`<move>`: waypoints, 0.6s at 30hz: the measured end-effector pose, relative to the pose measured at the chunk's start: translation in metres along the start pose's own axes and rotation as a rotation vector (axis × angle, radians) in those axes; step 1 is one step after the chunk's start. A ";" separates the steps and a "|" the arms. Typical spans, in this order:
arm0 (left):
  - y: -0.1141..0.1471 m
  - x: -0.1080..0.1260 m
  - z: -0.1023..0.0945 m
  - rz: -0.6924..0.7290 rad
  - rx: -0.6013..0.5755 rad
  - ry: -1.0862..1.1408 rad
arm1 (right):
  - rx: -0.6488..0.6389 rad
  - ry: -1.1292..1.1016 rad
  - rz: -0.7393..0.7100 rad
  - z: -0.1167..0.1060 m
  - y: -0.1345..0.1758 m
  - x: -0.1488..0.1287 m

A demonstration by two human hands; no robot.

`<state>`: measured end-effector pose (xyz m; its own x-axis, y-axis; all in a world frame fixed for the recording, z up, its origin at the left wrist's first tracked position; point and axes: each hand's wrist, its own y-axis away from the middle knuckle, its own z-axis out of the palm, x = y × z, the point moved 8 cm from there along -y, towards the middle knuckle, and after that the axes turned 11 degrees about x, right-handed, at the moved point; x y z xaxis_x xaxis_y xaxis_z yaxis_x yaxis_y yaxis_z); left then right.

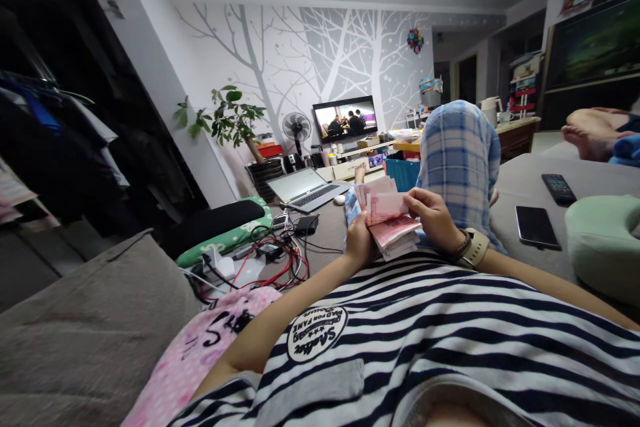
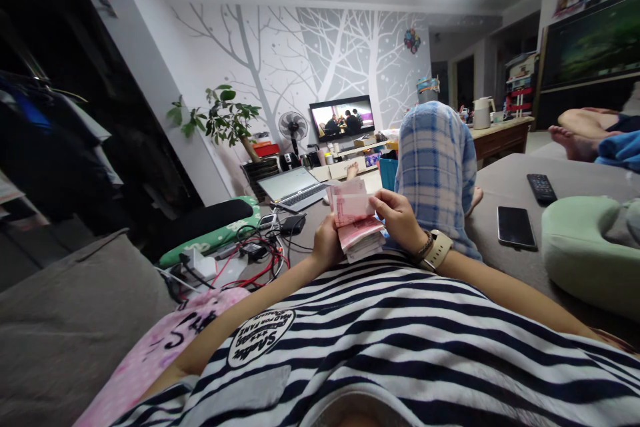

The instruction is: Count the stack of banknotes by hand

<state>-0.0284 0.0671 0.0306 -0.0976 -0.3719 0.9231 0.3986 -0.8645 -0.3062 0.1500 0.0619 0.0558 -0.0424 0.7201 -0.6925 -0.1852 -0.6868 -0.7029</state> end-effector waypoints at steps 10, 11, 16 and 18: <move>-0.005 -0.005 0.000 -0.016 0.008 0.012 | -0.001 0.003 -0.002 0.000 0.000 0.000; -0.003 -0.005 0.000 -0.038 0.016 0.024 | -0.001 0.000 -0.001 0.000 0.000 0.000; 0.002 0.002 0.002 -0.050 0.004 0.041 | -0.003 -0.007 0.002 0.000 0.000 0.000; 0.001 0.002 0.002 -0.024 -0.011 0.033 | -0.004 -0.002 0.002 0.000 0.000 0.000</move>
<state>-0.0261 0.0658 0.0325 -0.1373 -0.3615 0.9222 0.3855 -0.8771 -0.2864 0.1500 0.0619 0.0554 -0.0450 0.7192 -0.6933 -0.1814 -0.6884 -0.7023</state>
